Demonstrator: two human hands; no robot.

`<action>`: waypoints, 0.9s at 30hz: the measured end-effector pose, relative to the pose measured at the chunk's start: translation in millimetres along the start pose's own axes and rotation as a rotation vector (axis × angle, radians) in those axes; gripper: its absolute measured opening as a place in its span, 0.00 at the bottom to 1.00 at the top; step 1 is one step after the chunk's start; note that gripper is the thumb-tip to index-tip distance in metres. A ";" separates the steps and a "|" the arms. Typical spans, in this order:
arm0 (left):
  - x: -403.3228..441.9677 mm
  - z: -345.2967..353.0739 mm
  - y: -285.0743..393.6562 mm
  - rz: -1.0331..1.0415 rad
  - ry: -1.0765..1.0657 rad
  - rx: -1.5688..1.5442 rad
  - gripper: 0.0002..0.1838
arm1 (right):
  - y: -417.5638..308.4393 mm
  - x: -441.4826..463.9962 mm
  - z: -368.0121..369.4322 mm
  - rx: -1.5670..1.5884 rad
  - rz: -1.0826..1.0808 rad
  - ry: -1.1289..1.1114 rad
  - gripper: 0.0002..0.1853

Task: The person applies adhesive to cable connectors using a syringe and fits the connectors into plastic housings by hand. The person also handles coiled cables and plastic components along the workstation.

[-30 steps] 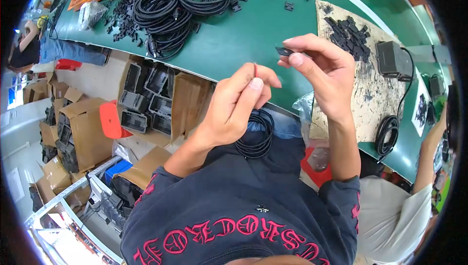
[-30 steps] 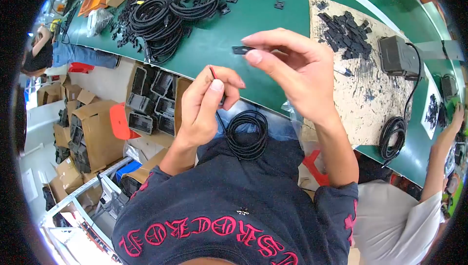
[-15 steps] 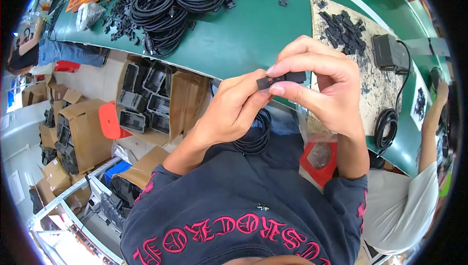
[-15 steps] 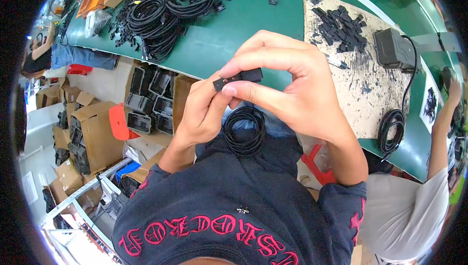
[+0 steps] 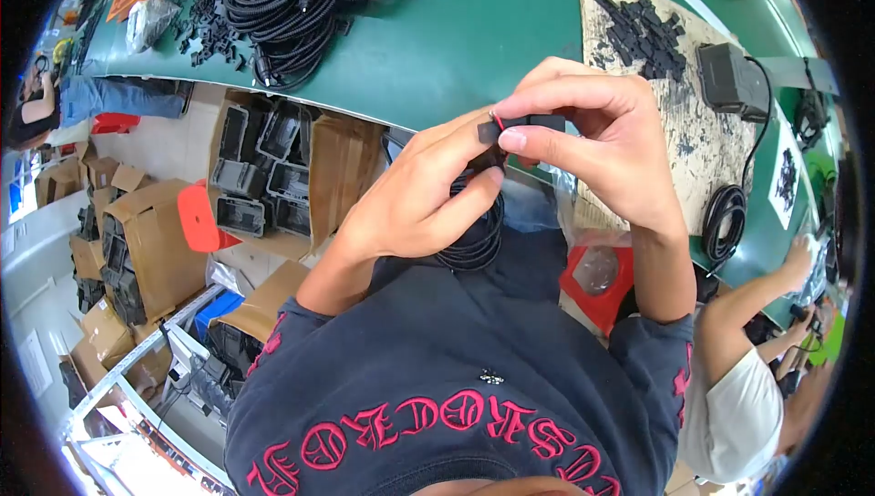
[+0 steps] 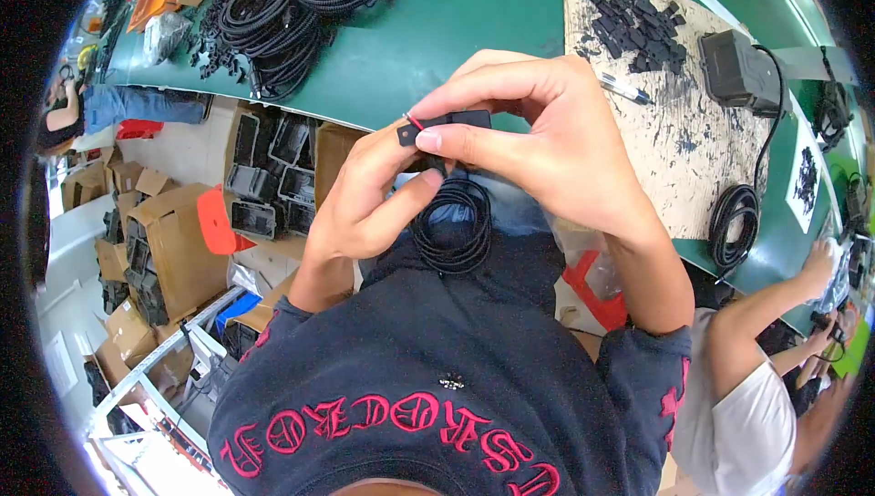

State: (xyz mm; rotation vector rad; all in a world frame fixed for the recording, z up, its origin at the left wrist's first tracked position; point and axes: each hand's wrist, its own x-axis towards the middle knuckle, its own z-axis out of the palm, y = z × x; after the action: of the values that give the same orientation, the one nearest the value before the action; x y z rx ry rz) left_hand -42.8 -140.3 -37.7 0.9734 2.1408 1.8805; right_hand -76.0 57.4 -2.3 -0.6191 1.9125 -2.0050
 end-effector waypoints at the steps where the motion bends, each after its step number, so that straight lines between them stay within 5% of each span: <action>1: 0.0 5.3 -4.3 0.012 0.052 0.012 0.15 | 1.5 0.6 -1.3 0.002 0.003 0.002 0.10; 6: -3.6 -2.2 1.0 -0.338 0.022 -0.084 0.24 | 9.5 -6.0 -0.6 -0.302 -0.066 0.036 0.10; 11: -20.1 -10.4 -7.5 -0.469 -0.034 0.243 0.25 | 34.2 -12.7 6.3 -0.247 0.034 0.121 0.07; 13: -29.0 -18.7 -14.3 -0.274 -0.094 0.390 0.22 | 42.9 -15.0 11.2 -0.180 0.076 0.142 0.07; 16: -34.6 -21.0 -13.3 -0.409 0.058 0.134 0.17 | 52.3 -17.1 21.3 0.020 0.123 0.181 0.07; 20: -30.8 -17.2 0.5 -0.352 0.205 0.164 0.26 | 50.2 -21.8 35.5 -0.062 0.036 0.248 0.09; 27: -21.5 -14.7 8.0 0.029 0.111 0.385 0.24 | 25.4 -33.8 40.1 -0.305 -0.170 0.338 0.11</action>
State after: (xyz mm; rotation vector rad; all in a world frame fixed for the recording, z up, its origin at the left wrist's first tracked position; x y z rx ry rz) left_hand -30.2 -164.2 -33.7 0.9857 2.6321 1.5982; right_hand -28.7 37.8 -30.1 -0.5587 2.4738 -2.0397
